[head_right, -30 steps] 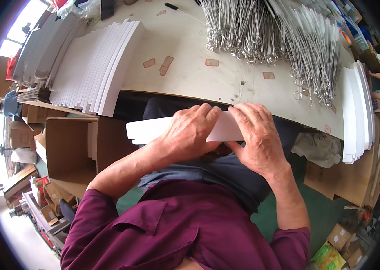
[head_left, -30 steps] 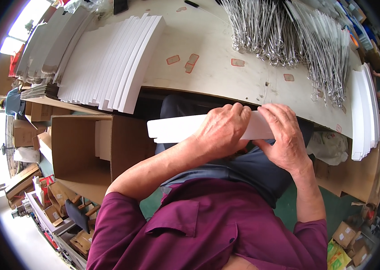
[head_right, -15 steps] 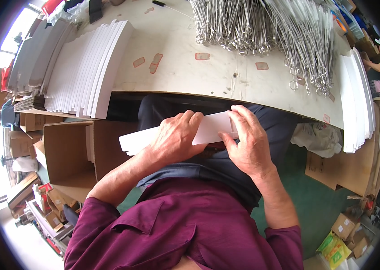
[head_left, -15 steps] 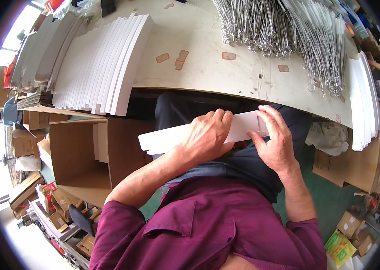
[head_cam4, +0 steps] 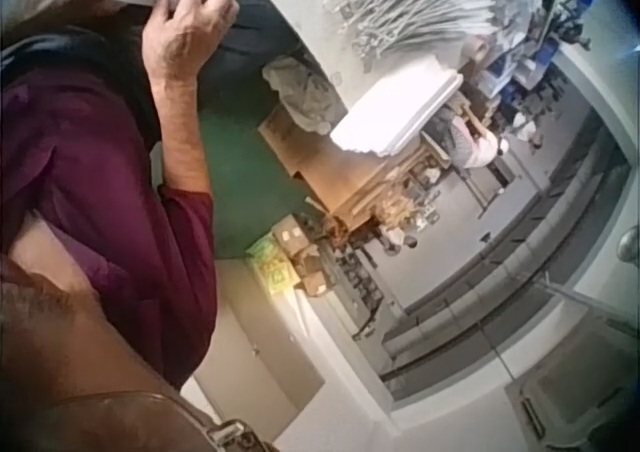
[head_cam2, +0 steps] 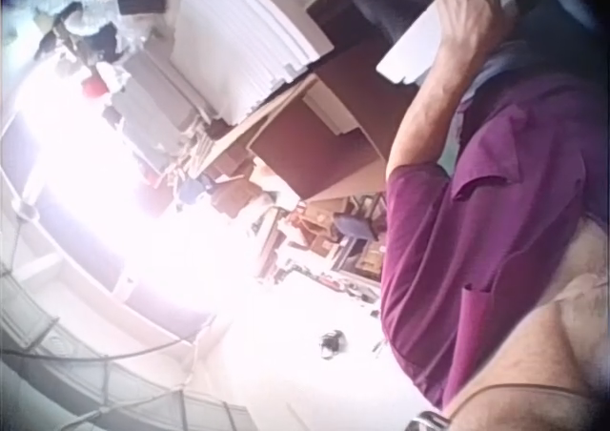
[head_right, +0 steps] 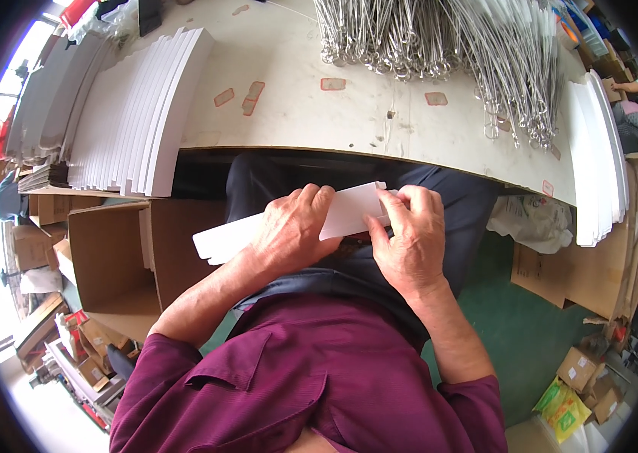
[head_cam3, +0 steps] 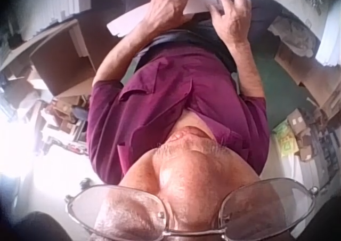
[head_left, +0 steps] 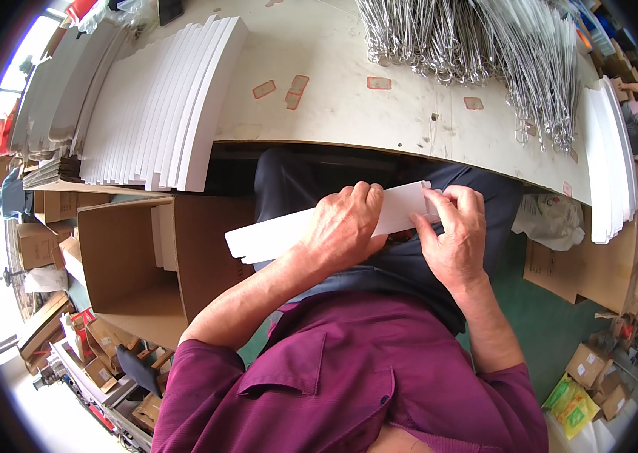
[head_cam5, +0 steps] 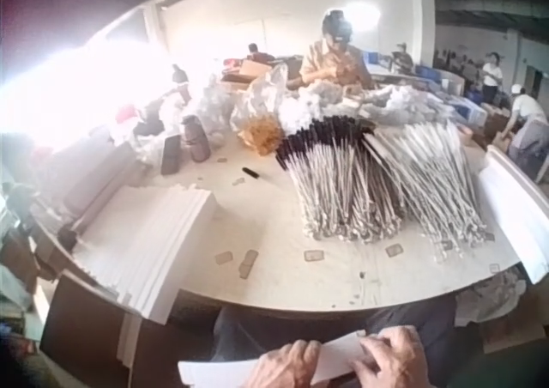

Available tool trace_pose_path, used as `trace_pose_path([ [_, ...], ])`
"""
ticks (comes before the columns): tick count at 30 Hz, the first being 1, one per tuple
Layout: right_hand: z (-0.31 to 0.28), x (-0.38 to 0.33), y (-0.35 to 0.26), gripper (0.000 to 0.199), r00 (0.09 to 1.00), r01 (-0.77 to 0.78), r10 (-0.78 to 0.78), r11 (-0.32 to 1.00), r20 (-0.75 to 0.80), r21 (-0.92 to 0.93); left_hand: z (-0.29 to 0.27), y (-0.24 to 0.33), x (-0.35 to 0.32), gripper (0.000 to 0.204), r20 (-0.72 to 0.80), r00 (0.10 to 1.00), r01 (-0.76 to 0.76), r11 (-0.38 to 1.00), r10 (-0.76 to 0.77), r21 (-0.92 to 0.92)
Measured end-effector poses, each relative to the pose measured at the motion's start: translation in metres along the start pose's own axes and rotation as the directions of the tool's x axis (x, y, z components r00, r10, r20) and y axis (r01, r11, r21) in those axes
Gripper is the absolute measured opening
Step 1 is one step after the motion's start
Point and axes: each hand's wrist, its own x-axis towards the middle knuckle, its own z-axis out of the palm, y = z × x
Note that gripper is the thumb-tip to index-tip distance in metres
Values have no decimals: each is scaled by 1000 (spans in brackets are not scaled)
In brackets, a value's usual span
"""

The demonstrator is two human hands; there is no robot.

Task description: Assembling wire brushes and inserting them into white plastic sleeves at a workbench.

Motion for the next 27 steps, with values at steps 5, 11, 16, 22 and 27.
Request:
trace_pose_path([
  [5,13,-1,4,42,1000,15,-16,991,0,132,5,-5,1,53,-9,1000,-23,998,24,58],
  [11,22,-9,-5,49,957,-274,208,877,202,394,14,-11,-2,53,-20,998,-49,993,51,105],
  [16,22,-11,5,50,915,-392,273,771,296,502,17,-12,-8,54,-20,998,-64,994,67,89],
  [22,22,-11,4,44,865,-492,236,580,444,650,21,-8,-10,59,24,998,-60,996,58,66],
  [27,31,-16,12,42,836,-538,230,519,498,664,24,-12,-12,63,27,996,-89,992,87,93],
])
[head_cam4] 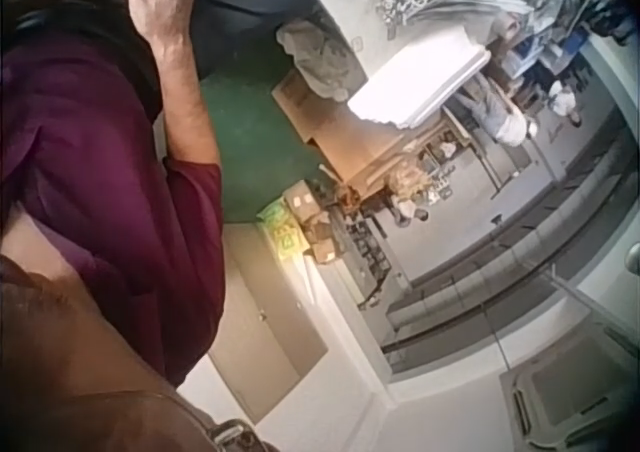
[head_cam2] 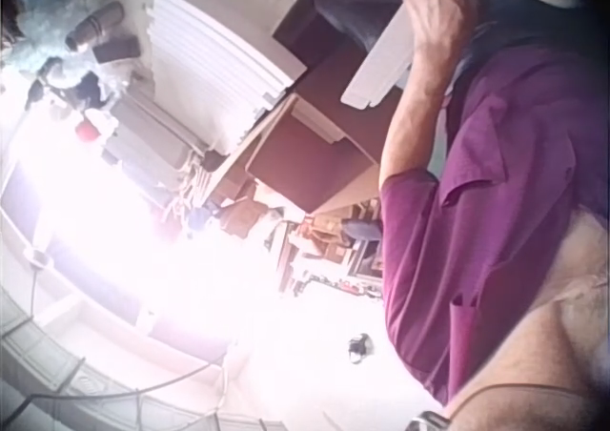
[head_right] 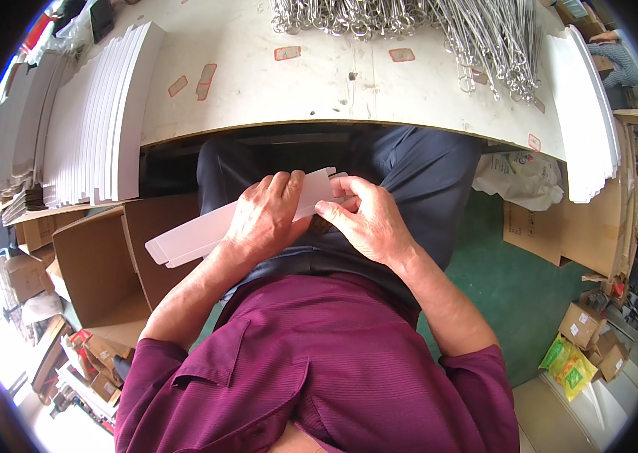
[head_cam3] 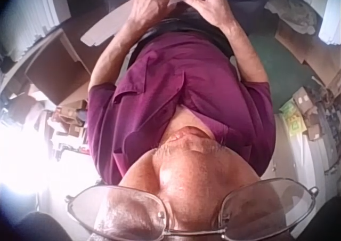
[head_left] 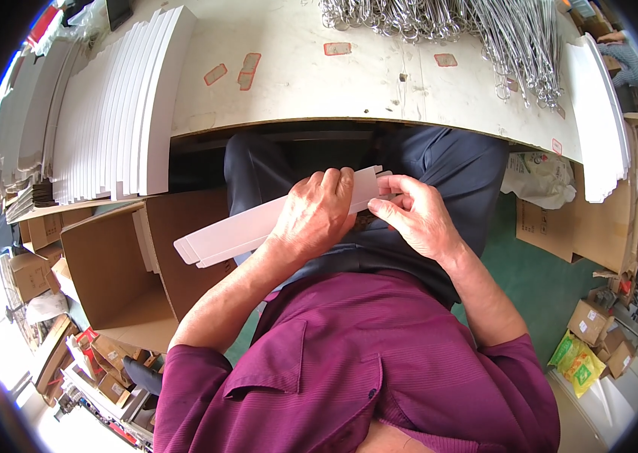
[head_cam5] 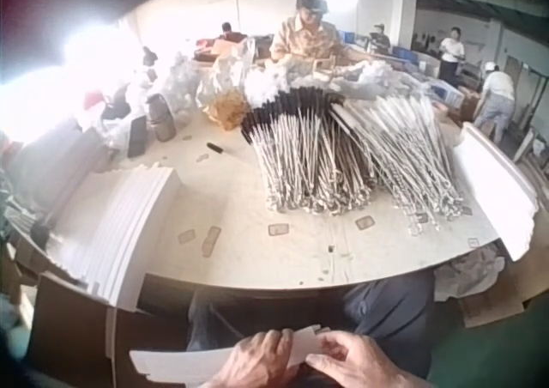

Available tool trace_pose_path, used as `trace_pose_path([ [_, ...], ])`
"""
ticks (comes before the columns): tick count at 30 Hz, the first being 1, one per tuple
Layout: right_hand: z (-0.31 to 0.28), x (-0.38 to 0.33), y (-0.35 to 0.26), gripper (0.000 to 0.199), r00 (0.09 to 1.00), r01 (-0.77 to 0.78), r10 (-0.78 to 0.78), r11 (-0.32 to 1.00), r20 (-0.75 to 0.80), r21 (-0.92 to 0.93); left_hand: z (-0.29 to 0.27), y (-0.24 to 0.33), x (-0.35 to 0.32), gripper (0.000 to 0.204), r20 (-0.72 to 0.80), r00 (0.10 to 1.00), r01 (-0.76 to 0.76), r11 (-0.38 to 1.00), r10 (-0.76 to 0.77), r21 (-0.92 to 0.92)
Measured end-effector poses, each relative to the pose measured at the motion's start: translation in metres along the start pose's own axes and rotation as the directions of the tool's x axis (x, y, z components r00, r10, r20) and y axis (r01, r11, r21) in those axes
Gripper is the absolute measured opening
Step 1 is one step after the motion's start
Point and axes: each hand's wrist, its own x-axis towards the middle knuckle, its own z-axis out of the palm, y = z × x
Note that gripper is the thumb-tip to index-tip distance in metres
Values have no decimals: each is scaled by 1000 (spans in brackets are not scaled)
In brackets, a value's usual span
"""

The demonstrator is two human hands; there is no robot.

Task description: Assembling wire brushes and inserting them into white plastic sleeves at a workbench.

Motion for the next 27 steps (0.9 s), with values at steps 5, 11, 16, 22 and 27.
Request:
trace_pose_path([
  [5,-8,3,-13,40,977,-198,186,973,102,121,-2,0,-1,64,-4,1000,-19,1000,19,-13],
  [11,-14,7,-19,37,970,-197,160,959,180,204,-6,1,2,64,-38,997,-60,998,60,-6],
  [16,-20,7,-22,37,887,-419,250,790,388,448,-7,8,5,62,-58,995,-82,995,78,-63],
  [22,-23,5,-27,35,896,-391,265,852,357,349,-11,8,9,60,-34,995,-98,990,95,-103],
  [27,-17,-2,-41,49,996,66,-84,947,-42,-314,-20,-2,15,55,-40,999,-22,987,16,-157],
])
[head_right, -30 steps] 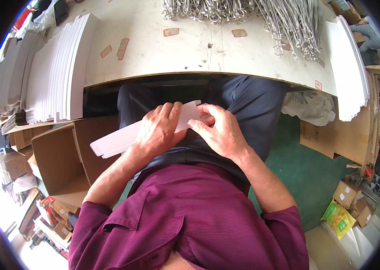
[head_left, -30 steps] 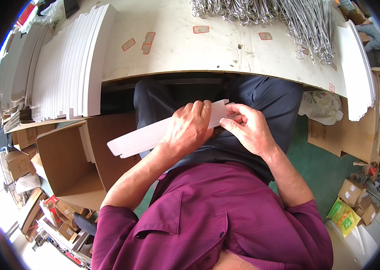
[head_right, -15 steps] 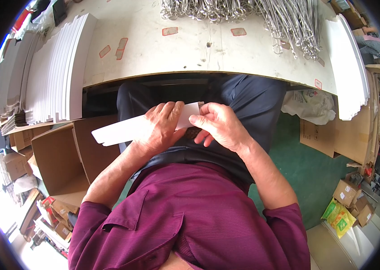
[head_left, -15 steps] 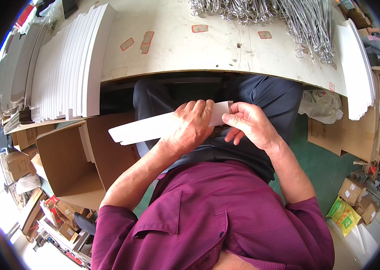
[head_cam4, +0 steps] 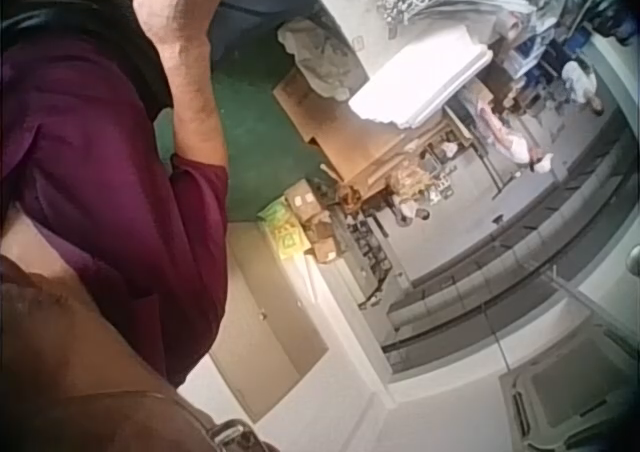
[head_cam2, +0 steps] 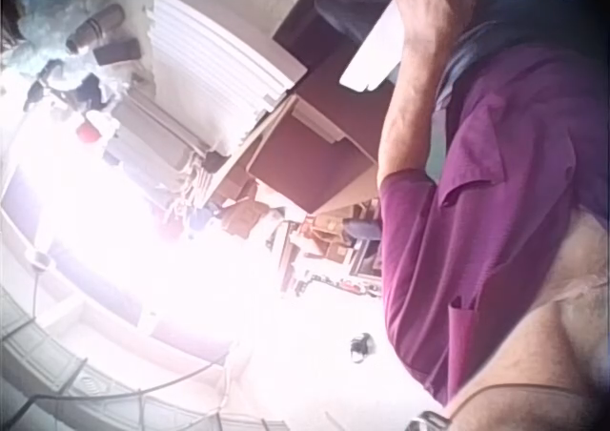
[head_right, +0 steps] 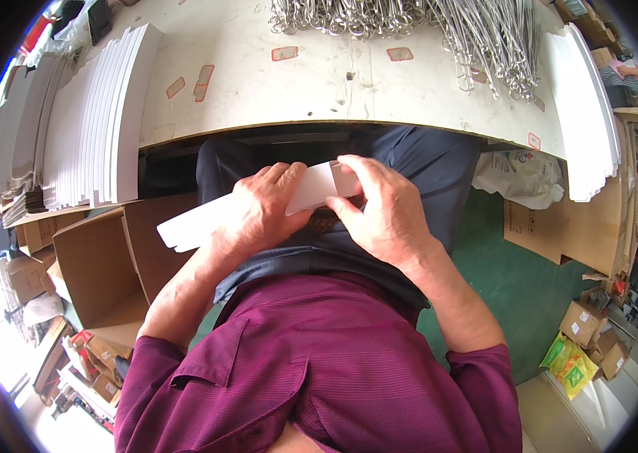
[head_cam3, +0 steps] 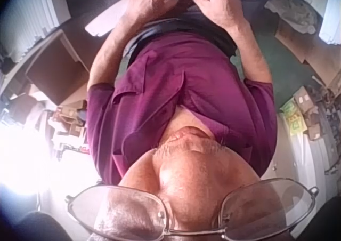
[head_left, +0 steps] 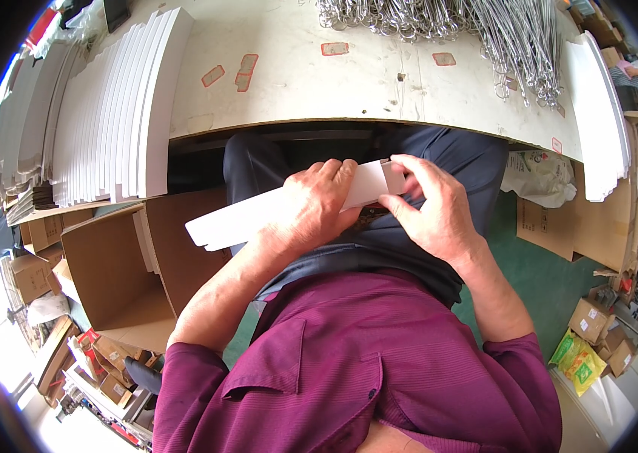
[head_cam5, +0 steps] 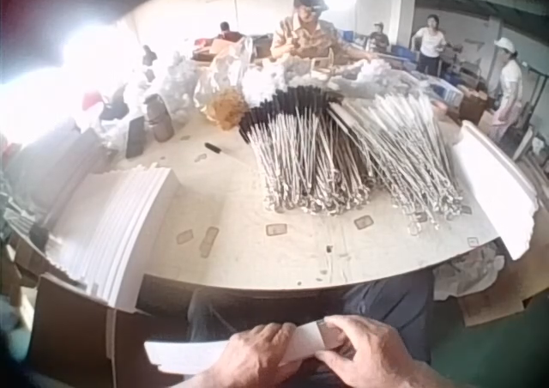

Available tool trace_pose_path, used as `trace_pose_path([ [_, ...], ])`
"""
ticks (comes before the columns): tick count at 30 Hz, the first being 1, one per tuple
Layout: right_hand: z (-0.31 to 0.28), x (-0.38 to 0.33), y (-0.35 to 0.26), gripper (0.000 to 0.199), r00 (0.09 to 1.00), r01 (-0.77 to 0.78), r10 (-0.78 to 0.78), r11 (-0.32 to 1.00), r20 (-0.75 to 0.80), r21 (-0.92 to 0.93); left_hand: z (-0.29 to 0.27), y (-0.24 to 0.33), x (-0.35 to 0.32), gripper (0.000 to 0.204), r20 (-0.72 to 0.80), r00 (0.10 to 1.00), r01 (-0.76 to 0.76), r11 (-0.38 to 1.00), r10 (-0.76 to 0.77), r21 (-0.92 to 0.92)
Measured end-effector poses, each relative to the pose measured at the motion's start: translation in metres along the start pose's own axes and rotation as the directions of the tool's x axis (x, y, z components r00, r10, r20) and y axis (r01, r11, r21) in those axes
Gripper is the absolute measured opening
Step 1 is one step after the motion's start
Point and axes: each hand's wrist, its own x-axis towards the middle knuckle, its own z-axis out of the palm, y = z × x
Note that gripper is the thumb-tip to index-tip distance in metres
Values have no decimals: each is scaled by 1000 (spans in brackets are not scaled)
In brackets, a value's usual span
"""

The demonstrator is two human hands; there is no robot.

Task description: Assembling wire brushes and inserting them into white plastic sleeves at a workbench.

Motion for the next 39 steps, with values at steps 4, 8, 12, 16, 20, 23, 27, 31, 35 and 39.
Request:
trace_pose_path([
  [4,2,5,-1,66,893,413,-446,756,62,-507,-3,1,5,51,26,1000,7,998,-5,-62],
  [8,5,11,9,63,870,487,-455,726,192,-485,-1,1,5,48,27,999,-37,993,40,-109],
  [12,6,12,12,60,863,505,-442,730,245,-462,5,-3,1,46,54,998,-6,989,14,-150],
  [16,4,12,13,61,851,524,-462,711,250,-469,0,-1,3,46,74,997,-1,988,12,-154],
  [20,-2,14,13,61,848,528,-469,717,247,-454,-10,1,4,46,16,999,-34,987,37,-158],
  [23,-7,14,13,61,864,501,-449,738,226,-452,-18,-3,2,48,75,997,-4,997,10,-80],
  [27,-6,15,7,61,868,494,-443,727,224,-478,-17,-5,-1,48,101,995,16,997,-9,-74],
  [31,5,17,7,62,852,523,-459,707,253,-477,-12,-4,2,47,60,997,-35,994,42,-105],
  [35,6,16,8,59,858,514,-438,728,268,-454,-9,-4,1,46,93,995,-19,992,31,-128],
  [39,8,16,14,58,845,535,-461,722,272,-439,-11,-1,0,48,126,992,-6,994,21,-112],
])
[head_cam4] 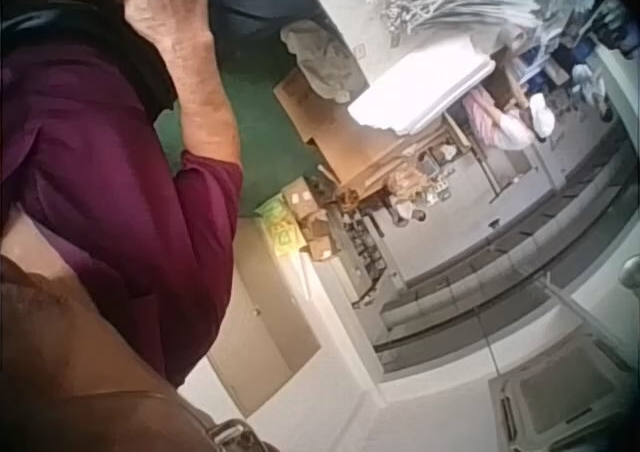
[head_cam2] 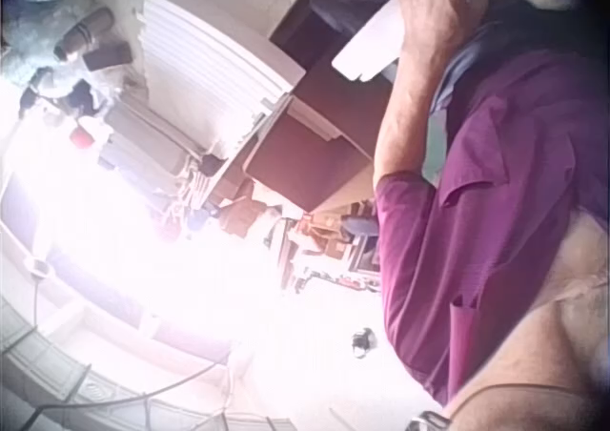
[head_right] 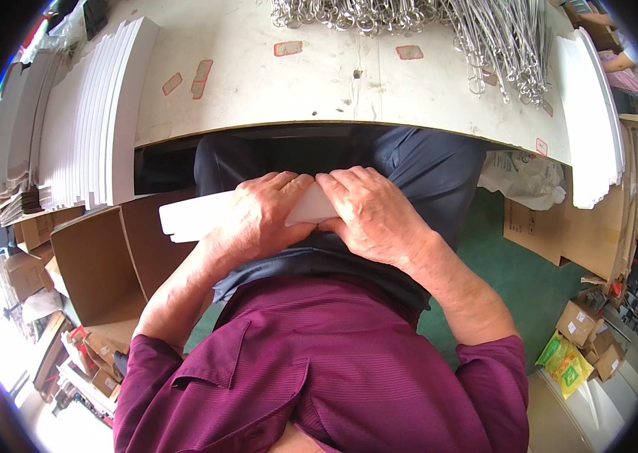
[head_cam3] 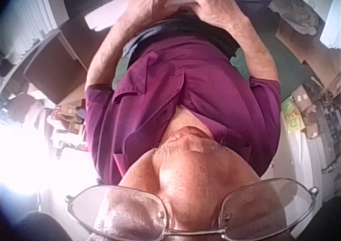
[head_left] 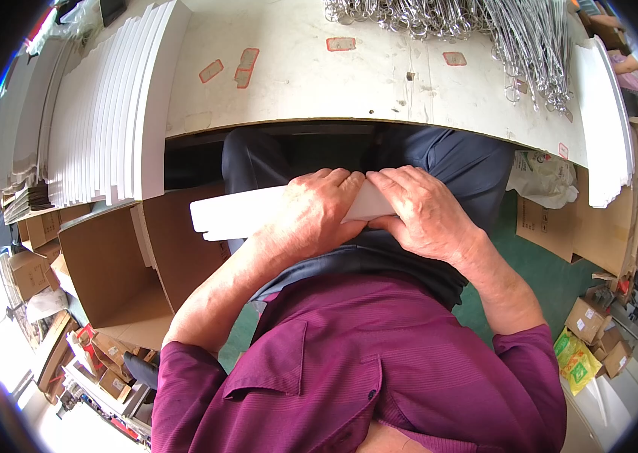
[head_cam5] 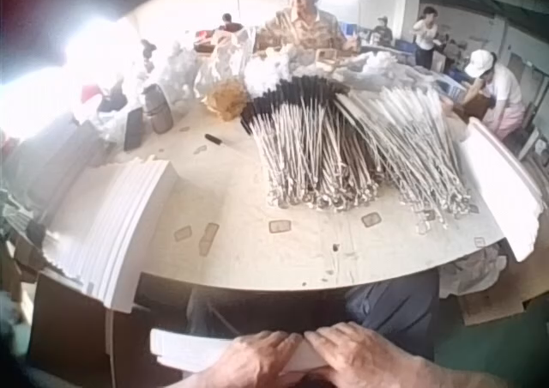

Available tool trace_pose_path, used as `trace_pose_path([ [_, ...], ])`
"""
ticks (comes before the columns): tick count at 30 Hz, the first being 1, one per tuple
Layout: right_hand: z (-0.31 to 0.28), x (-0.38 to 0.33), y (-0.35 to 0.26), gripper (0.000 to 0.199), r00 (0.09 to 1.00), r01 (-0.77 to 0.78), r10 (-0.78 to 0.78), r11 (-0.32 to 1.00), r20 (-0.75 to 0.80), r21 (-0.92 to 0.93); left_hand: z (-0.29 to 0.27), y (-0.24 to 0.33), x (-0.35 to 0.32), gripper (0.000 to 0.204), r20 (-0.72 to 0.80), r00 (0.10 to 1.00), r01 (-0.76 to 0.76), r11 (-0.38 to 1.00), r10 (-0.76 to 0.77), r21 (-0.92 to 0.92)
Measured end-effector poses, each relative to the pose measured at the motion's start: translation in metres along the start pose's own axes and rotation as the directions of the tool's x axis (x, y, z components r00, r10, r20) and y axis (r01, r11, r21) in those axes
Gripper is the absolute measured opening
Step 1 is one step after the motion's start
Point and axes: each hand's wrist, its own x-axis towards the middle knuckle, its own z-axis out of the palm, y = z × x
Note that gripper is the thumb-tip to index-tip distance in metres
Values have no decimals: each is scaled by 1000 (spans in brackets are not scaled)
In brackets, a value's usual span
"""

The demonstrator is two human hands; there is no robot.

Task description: Assembling wire brushes and inserting them into white plastic sleeves at a workbench.

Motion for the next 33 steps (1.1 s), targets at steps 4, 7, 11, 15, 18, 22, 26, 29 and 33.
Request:
trace_pose_path([
  [4,-2,-3,5,59,999,-34,34,999,15,-8,-9,-1,-2,54,17,1000,21,999,-22,48],
  [7,-7,-6,8,59,999,-49,48,998,-10,-41,-13,-7,-4,57,45,997,65,993,-70,103],
  [11,-9,-4,3,59,997,-78,79,997,24,-29,-8,-7,-6,56,20,999,28,996,-30,83],
  [15,-6,-2,1,58,997,-67,67,998,22,-10,-4,-6,-5,54,41,999,13,998,-15,54],
  [18,3,-4,2,57,998,-55,55,998,16,-13,1,-6,-4,53,38,999,5,999,-7,42],
  [22,1,-3,1,56,997,-60,59,998,51,13,1,-6,-5,54,53,998,17,999,-19,34],
  [26,3,-5,3,57,998,-49,48,998,36,32,-7,-4,-7,58,66,997,43,999,-45,33],
  [29,2,-6,5,57,995,-87,86,996,42,18,-10,-15,-11,62,63,996,61,994,-67,93],
  [33,-2,-5,6,58,996,-87,87,996,33,5,-10,-16,-12,62,74,996,48,996,-54,77],
])
